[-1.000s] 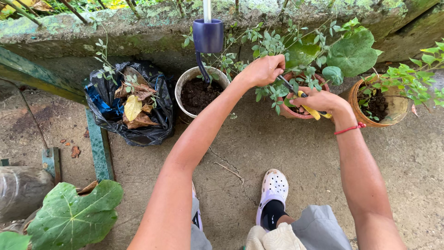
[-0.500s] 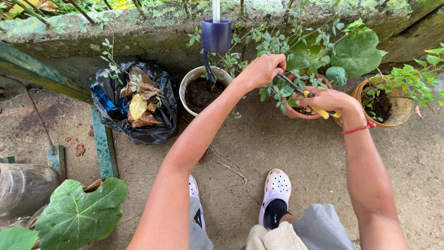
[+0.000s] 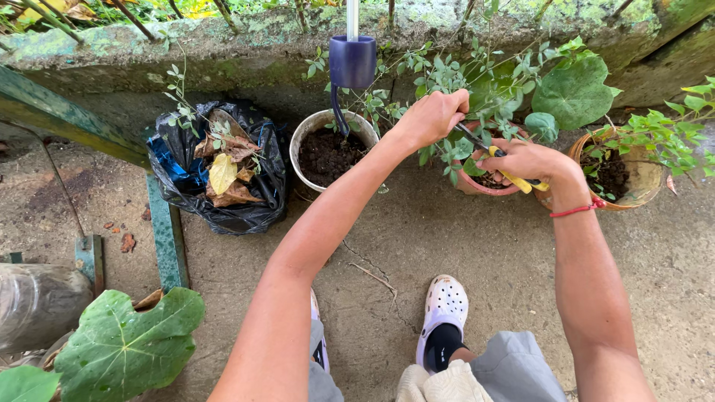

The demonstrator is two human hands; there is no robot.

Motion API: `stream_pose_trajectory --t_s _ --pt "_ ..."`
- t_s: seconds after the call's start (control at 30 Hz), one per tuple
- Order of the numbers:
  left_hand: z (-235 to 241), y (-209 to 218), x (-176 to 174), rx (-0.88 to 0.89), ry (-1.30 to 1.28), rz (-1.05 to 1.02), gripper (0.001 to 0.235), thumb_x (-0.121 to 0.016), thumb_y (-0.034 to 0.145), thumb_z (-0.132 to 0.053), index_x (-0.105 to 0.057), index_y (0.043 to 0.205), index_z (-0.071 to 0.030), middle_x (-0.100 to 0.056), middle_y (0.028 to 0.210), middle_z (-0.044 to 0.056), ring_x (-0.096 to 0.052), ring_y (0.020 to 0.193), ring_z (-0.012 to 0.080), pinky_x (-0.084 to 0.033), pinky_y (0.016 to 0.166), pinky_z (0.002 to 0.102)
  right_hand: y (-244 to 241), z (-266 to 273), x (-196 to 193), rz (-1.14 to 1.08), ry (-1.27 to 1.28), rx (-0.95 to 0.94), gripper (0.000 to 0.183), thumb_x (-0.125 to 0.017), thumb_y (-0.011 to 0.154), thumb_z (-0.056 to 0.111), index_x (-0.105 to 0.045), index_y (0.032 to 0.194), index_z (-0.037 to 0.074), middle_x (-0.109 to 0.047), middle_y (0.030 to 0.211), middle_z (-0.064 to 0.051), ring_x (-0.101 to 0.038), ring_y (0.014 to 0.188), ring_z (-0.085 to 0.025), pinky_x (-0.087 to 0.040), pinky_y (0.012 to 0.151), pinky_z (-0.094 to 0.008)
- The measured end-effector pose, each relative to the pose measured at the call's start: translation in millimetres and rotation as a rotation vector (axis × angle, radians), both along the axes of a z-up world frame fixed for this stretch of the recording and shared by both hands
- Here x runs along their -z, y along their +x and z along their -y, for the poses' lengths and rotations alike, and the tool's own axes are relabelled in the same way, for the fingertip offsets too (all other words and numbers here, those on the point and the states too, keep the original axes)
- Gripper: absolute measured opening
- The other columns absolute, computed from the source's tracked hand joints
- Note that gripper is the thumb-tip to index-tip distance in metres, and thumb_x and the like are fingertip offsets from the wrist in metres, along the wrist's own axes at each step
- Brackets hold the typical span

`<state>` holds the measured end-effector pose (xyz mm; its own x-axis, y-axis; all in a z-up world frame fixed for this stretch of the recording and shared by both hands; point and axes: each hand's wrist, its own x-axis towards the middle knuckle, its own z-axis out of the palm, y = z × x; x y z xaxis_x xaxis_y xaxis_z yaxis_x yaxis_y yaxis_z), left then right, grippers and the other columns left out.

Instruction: The person uses pruning shears to trim stems and leaves from potted plants. They cut the plant material and place the clippings into a nearby bucket. The person also uses their hands to clear debris from the soil surface of the pots.

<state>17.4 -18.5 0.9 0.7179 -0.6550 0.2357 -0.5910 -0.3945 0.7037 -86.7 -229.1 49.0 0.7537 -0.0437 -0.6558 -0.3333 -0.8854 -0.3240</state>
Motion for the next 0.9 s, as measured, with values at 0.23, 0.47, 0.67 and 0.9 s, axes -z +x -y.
stream_pose_trajectory --t_s 0.23,0.47,0.67,0.9 --pt "-4.5 9.3 -2.7 0.060 -0.101 -0.103 0.013 -0.067 0.097 -0.014 -0.061 0.103 -0.004 -0.076 0.088 0.012 -0.076 0.081 0.0243 -0.059 0.073 0.037 3.5 39.4 42.3 0.342 -0.326 -0.887 0.042 -0.063 0.087 0.025 -0.069 0.127 0.037 -0.057 0.145 -0.009 -0.067 0.113 -0.029 -0.056 0.095 -0.037" --pt "-58.1 13.3 -26.9 0.187 -0.335 -0.352 0.014 -0.071 0.098 -0.012 -0.065 0.103 -0.001 -0.078 0.092 0.007 -0.062 0.067 0.0085 -0.051 0.060 0.027 -9.8 16.6 26.9 -0.001 -0.406 -0.668 0.042 -0.061 0.094 0.033 -0.063 0.135 0.039 -0.066 0.129 -0.008 -0.070 0.109 -0.028 -0.056 0.094 -0.040" --pt "-94.1 -4.4 -23.6 0.157 -0.323 -0.516 0.014 -0.072 0.097 -0.014 -0.066 0.101 -0.001 -0.075 0.090 0.003 -0.057 0.058 0.0035 -0.048 0.051 0.023 -11.2 -34.0 25.1 -0.249 -0.071 -0.205 0.059 -0.067 0.085 0.046 -0.059 0.140 0.026 -0.073 0.098 -0.007 -0.068 0.083 -0.023 -0.058 0.074 -0.039" --pt "-78.5 -22.4 -13.5 0.126 -0.253 -0.649 0.015 -0.071 0.095 -0.019 -0.068 0.100 -0.006 -0.077 0.087 0.002 -0.055 0.057 0.0072 -0.044 0.052 0.025 -0.4 -33.3 33.8 -0.250 0.025 -0.167 0.049 -0.067 0.087 0.041 -0.066 0.130 0.016 -0.072 0.097 -0.020 -0.063 0.081 -0.026 -0.054 0.072 -0.040"
